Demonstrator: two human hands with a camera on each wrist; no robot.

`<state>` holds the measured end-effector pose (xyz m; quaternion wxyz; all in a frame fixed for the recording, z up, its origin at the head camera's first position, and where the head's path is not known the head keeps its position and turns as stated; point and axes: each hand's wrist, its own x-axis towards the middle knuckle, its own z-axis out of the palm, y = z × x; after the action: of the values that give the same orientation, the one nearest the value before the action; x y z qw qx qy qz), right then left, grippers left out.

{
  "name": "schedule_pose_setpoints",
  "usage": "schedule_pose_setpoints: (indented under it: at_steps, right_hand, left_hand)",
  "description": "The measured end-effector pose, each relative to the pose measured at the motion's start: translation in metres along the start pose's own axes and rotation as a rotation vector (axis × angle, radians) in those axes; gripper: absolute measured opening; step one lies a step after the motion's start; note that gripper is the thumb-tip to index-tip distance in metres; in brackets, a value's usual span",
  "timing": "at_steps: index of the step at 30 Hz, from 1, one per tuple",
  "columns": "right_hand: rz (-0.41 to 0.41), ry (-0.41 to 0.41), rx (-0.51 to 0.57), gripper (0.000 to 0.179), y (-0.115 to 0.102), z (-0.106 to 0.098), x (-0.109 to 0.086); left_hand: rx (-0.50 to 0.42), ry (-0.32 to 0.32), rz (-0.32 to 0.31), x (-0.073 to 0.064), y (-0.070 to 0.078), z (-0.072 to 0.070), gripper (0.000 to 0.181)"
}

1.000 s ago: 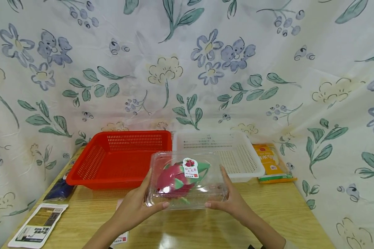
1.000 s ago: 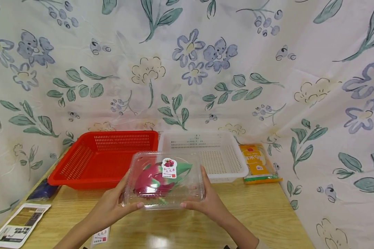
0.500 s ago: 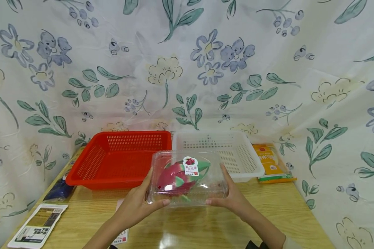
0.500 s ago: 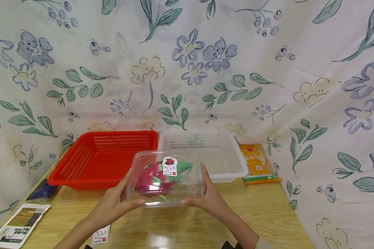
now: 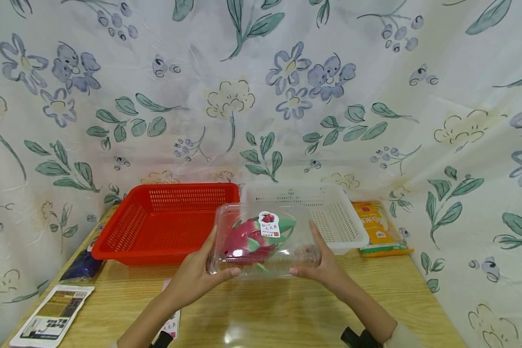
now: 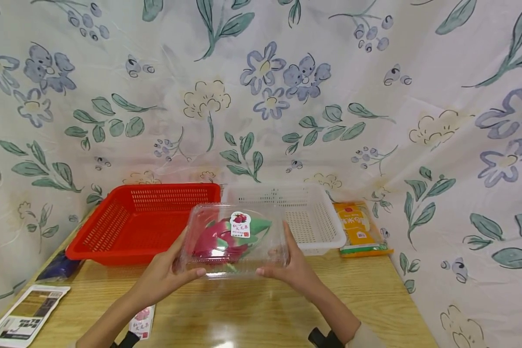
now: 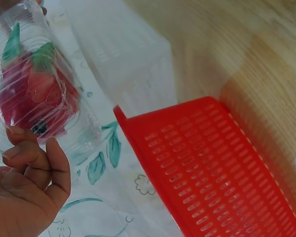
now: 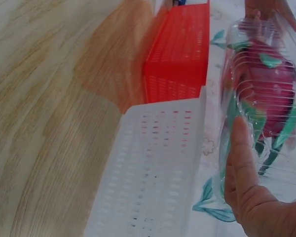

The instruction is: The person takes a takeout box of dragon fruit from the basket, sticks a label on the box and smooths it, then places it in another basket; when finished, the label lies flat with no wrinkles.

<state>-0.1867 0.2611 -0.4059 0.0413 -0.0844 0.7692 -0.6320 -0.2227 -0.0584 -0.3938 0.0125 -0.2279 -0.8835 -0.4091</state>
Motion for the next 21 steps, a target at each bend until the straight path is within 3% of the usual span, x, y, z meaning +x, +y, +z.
schedule_pose_setpoints:
  at_steps: [12, 21]
  right_hand:
    - [-0.009, -0.017, 0.083, 0.115, 0.004, -0.006, 0.009]
    - [-0.024, 0.013, 0.144, 0.113, 0.005, -0.009, 0.015]
  left_hand:
    - [0.015, -0.045, -0.073, 0.013, -0.003, 0.002, 0.106]
    - [0.001, -0.034, -0.074, 0.023, -0.002, 0.005, 0.104]
